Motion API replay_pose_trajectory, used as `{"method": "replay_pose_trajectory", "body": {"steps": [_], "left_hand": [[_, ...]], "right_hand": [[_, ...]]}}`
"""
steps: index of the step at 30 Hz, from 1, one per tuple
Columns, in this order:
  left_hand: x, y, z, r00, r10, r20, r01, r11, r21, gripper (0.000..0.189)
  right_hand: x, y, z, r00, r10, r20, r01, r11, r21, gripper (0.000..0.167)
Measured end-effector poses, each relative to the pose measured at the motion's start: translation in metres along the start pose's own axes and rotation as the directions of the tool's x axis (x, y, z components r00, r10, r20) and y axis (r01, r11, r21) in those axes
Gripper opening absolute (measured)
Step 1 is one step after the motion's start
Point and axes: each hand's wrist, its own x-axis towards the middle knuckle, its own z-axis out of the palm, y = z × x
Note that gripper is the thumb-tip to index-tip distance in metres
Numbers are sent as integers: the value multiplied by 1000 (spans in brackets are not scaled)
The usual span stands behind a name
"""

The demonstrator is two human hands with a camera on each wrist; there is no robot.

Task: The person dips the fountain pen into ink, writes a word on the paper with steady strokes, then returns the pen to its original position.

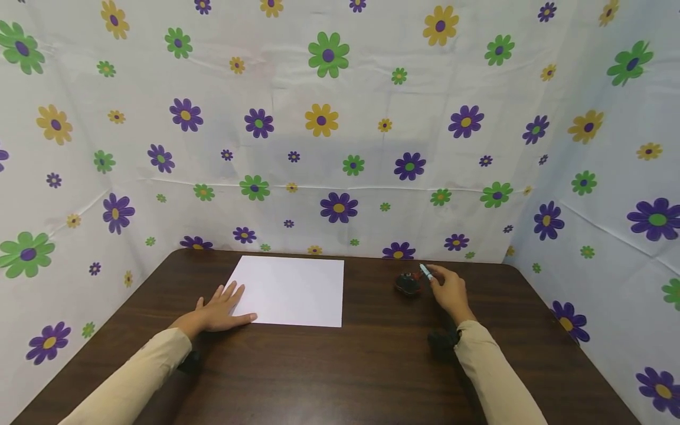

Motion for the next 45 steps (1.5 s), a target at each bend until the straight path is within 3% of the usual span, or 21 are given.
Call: {"method": "replay_pose_trajectory", "body": {"steps": [5,10,15,22,29,33,36,40,45], "left_hand": [[1,-1,0,1000,-1,-1,1,1000,5,103],[2,-3,2,1000,-1,-1,1,1000,0,104],[4,-5,3,1000,1,-4,-1,1000,5,104],[2,-4,2,1000,3,-3,-3,1000,4,104],[4,-6,3,1000,4,7,-4,1000,-20,107],[8,-11,7,1000,13,7,-13,1000,-28,113],[10,-12,8,1000,10,7,-10,1000,-20,114],[8,-10,5,1000,8,6,-8,1000,-28,113],[13,-13,8,1000,8,11,-8,1000,-30,115]], "right_hand": [[-2,-4,-1,1000,26,8,-27,999,45,34],[-3,-8,-2,994,78,82,-93,978,188,36],[-4,-10,-2,980,107,165,-161,918,361,39],[-6,-5,-3,971,53,235,-175,826,536,46],[-11,-3,-5,974,47,223,-191,698,690,53],[-15,-5,-6,980,57,192,-190,567,801,53],[-17,-5,-5,985,62,160,-170,507,845,42],[-18,-5,-3,985,74,156,-171,518,838,35],[-18,-3,-2,983,83,162,-181,535,825,47]]}}
